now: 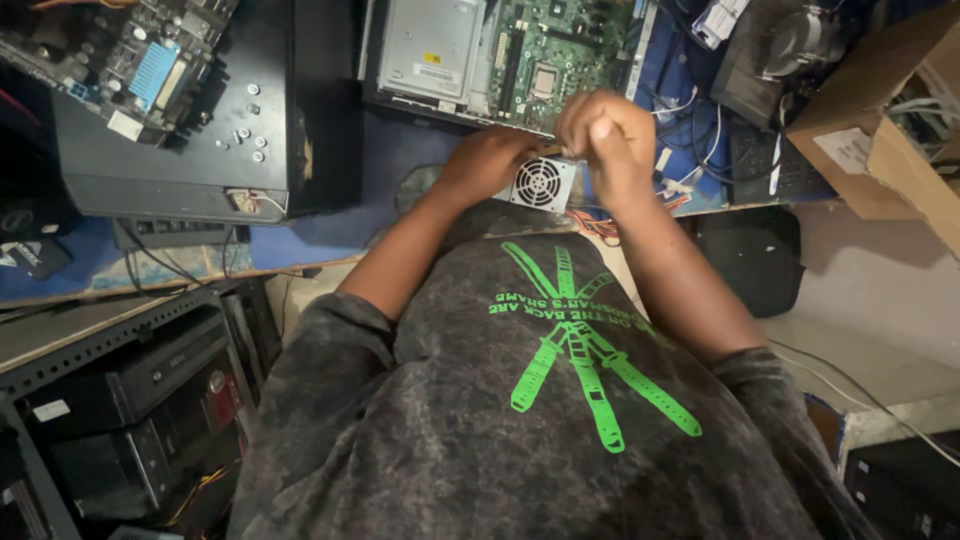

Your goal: The person uses a yellow-handled screwdriver to unscrew fasteners from an open desktop computer case on a workbench. They reposition the case, work around a fan and power supply area, and handle small screws and internal components while loosening parts of the machine.

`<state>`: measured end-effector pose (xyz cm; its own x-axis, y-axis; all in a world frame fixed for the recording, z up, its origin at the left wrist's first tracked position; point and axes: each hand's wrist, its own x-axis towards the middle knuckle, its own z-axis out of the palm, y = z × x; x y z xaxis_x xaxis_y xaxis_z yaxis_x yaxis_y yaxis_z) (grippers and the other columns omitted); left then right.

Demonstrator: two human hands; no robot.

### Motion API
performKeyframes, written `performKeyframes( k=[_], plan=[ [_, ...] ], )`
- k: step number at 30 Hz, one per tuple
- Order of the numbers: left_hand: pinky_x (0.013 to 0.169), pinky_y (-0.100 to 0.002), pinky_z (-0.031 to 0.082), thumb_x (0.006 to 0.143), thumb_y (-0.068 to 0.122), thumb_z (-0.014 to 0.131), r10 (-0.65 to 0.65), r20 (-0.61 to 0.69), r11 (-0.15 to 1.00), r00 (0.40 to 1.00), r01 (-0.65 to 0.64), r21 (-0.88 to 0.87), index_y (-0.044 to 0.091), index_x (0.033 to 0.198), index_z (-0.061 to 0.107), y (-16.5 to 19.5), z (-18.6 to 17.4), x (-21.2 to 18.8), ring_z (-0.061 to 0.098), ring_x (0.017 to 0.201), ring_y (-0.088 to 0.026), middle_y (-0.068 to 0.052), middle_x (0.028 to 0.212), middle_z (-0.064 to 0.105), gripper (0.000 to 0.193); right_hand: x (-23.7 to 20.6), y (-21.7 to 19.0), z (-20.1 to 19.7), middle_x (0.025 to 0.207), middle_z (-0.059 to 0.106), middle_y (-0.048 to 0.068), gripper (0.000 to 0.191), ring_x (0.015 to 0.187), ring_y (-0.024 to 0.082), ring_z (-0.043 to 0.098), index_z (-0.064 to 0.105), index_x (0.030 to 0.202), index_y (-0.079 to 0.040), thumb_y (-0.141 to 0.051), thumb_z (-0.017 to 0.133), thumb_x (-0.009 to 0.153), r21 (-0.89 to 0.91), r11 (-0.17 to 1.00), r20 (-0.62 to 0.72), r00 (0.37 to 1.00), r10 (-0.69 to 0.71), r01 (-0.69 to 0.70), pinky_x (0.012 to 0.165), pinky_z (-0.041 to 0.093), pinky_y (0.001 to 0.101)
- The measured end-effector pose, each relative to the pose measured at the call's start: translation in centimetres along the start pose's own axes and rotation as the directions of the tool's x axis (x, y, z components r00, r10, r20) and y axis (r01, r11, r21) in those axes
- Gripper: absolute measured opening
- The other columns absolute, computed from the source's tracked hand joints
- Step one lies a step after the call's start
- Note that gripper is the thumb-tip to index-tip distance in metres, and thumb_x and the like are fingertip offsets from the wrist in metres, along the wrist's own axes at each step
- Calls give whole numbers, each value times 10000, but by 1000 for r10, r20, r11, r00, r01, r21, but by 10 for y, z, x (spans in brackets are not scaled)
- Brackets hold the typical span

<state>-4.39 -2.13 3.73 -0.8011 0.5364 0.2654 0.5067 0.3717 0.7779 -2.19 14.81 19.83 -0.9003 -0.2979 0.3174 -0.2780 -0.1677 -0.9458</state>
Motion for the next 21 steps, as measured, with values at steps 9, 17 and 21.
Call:
performKeyframes(
  k=[9, 17, 21],
  plan=[
    [819, -476, 535, 956, 217, 665, -67, 86, 998, 994, 67, -7, 104, 1050, 720, 7, -4, 1, 689, 975, -357, -130, 1035, 728, 158, -27, 18, 40, 868, 438, 87, 213, 703, 147, 402, 391, 1055, -49, -192, 531, 1128, -91, 975, -450, 864, -224, 205, 659, 395, 298],
    [898, -475, 536, 990, 149, 618, 82, -27, 984, 996, -85, -154, 82, 1208, 687, 18, -7, -1, 674, 1044, -364, -159, 1110, 714, 239, -21, 31, 15, 693, 399, 49, 330, 543, 122, 339, 415, 919, -33, -277, 568, 1081, 18, 977, -309, 931, -195, 210, 512, 307, 294],
    [892, -487, 529, 975, 141, 639, 88, -33, 974, 996, -93, -206, 49, 1231, 657, 33, -11, 3, 663, 1049, -399, -196, 1140, 700, 272, -12, 27, 8, 670, 411, 57, 411, 560, 139, 382, 435, 812, -16, -311, 596, 1049, 41, 986, -172, 973, -154, 164, 509, 322, 306]
  ],
)
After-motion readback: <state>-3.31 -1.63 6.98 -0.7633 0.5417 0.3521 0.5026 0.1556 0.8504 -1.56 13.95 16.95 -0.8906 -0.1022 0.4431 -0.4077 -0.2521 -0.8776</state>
